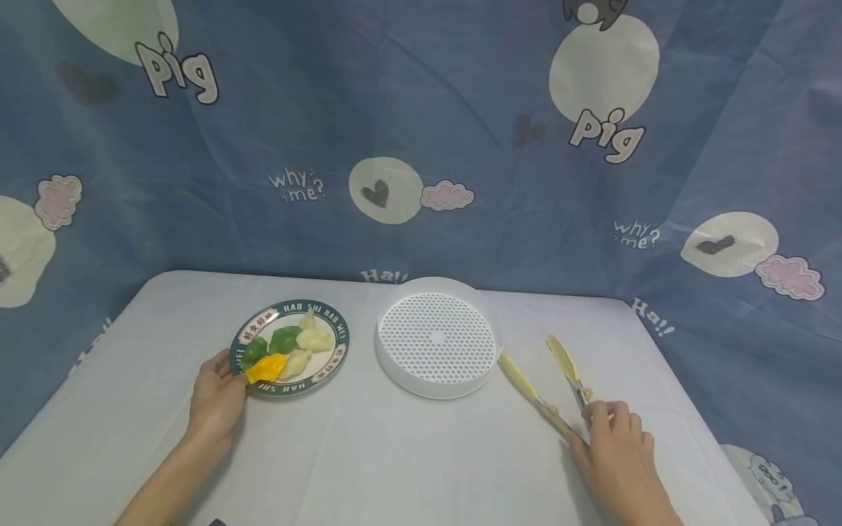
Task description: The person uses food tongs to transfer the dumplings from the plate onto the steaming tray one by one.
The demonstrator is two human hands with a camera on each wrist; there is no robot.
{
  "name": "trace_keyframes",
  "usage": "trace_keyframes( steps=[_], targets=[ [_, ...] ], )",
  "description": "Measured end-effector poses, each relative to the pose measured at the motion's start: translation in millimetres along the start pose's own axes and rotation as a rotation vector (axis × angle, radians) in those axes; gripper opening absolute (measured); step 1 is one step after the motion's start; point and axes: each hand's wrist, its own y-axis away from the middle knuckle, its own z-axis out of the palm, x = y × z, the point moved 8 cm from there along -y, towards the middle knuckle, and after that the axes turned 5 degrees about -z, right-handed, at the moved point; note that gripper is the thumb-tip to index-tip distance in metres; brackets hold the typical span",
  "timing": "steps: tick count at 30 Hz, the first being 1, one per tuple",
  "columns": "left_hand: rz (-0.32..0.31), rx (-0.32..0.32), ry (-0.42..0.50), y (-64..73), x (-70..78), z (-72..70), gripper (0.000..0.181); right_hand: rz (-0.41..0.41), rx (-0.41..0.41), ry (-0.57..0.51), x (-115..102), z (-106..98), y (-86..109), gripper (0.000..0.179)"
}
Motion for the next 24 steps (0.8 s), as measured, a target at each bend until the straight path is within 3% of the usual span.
trace_keyframes(
  steps=[2,4,11,16,24],
  targets=[
    [-0.001,0.002,0.001,-0.3,-0.2,-0.1,0.076,-0.011,0.093,-0.013,1,-6,-4.6,0.066],
    [-0.007,0.003,0.004,-0.7,-0.6,0.0,0.076,-0.004,0.114,-0.007,3,-7,-10.0,0.084],
    [-0.02,0.008,0.0,-1.5,-2.0,1.0,0.076,0.136,-0.146,0.024,21,16,-19.9,0.115],
    [-0.026,0.018,-0.006,-2.0,-2.4,0.2,0.075,0.144,-0.217,0.056,25,24,-23.6,0.119],
    [-0.013,0.026,-0.018,-0.8,-1.3,-0.8,0.074,0.129,-0.196,0.065,23,29,-25.0,0.11]
  ],
)
